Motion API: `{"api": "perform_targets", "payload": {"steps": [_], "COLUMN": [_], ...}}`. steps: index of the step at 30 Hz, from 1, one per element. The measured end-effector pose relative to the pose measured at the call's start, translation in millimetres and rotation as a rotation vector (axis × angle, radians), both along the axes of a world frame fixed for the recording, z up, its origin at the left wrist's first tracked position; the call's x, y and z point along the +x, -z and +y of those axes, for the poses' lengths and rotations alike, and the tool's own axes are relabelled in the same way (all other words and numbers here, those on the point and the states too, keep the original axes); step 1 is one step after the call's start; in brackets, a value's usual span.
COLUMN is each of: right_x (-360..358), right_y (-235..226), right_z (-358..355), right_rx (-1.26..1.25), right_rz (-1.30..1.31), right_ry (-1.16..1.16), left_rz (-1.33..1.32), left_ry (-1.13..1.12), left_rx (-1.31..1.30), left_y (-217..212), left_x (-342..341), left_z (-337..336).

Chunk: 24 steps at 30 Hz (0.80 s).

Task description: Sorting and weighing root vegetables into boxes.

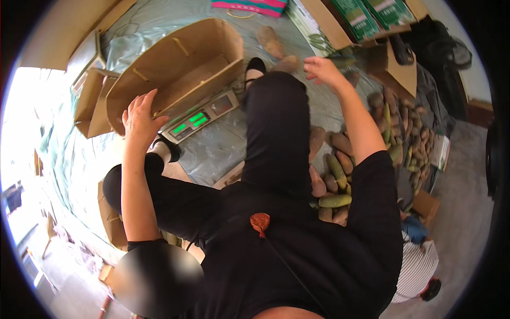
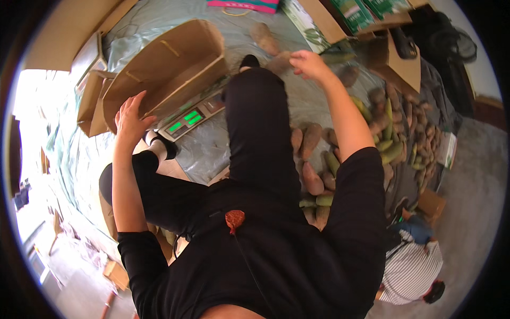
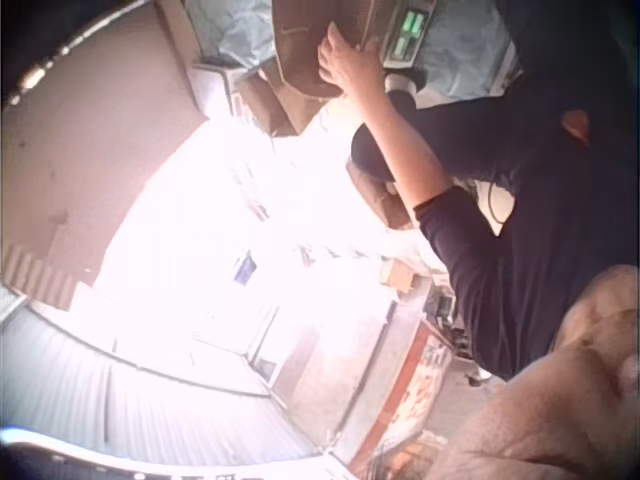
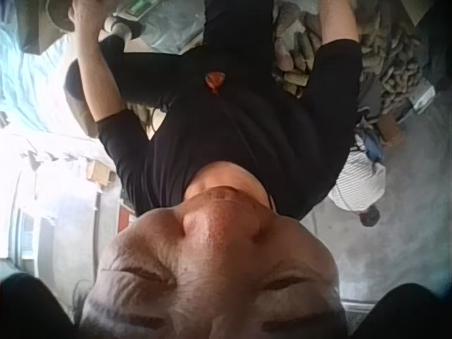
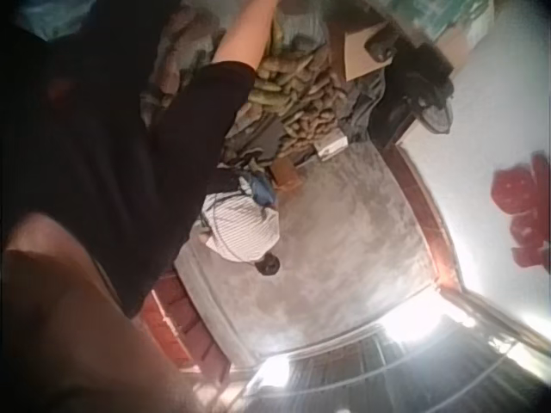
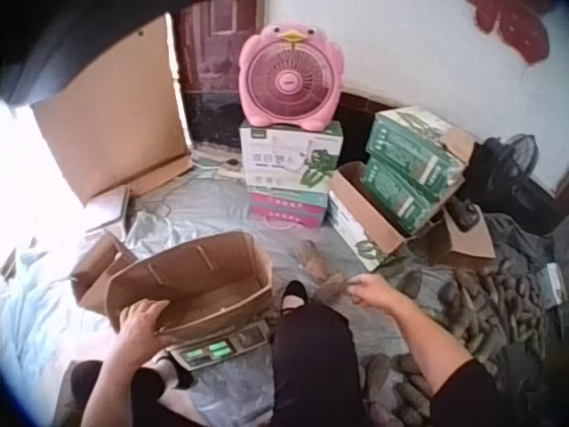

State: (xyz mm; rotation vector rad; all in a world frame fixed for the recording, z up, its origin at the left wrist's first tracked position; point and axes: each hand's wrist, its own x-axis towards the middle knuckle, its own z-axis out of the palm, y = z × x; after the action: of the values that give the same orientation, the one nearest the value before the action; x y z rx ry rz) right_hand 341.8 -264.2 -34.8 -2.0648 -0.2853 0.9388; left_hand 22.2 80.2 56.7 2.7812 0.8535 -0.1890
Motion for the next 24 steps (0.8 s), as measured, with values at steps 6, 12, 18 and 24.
{"api": "perform_targets", "payload": {"steps": [6,12,18,24], "right_x": [-62.5,-155.0,-231.0,-240.3], "right_y": [93.1,181.0,190.6,195.5], "right_z": [-136.7,-232.7,-198.1,-174.5], "right_rx": [-0.254,-0.469,-0.377,-0.403], "right_rz": [0.113,0.332,0.539,0.631], "right_ry": [0.286,0.252,0.629,0.753], "left_rz": [0.076,0.065,0.067,0.113], "left_ry": [0.044,0.034,0.006,-0.144], "left_rx": [0.024,0.017,0.052,-0.072], "left_y": [31.8,35.7,31.8,40.6], "left_x": [8.9,8.9,-3.8,-7.5], "left_z": [-5.6,-6.2,2.5,6.8]}}
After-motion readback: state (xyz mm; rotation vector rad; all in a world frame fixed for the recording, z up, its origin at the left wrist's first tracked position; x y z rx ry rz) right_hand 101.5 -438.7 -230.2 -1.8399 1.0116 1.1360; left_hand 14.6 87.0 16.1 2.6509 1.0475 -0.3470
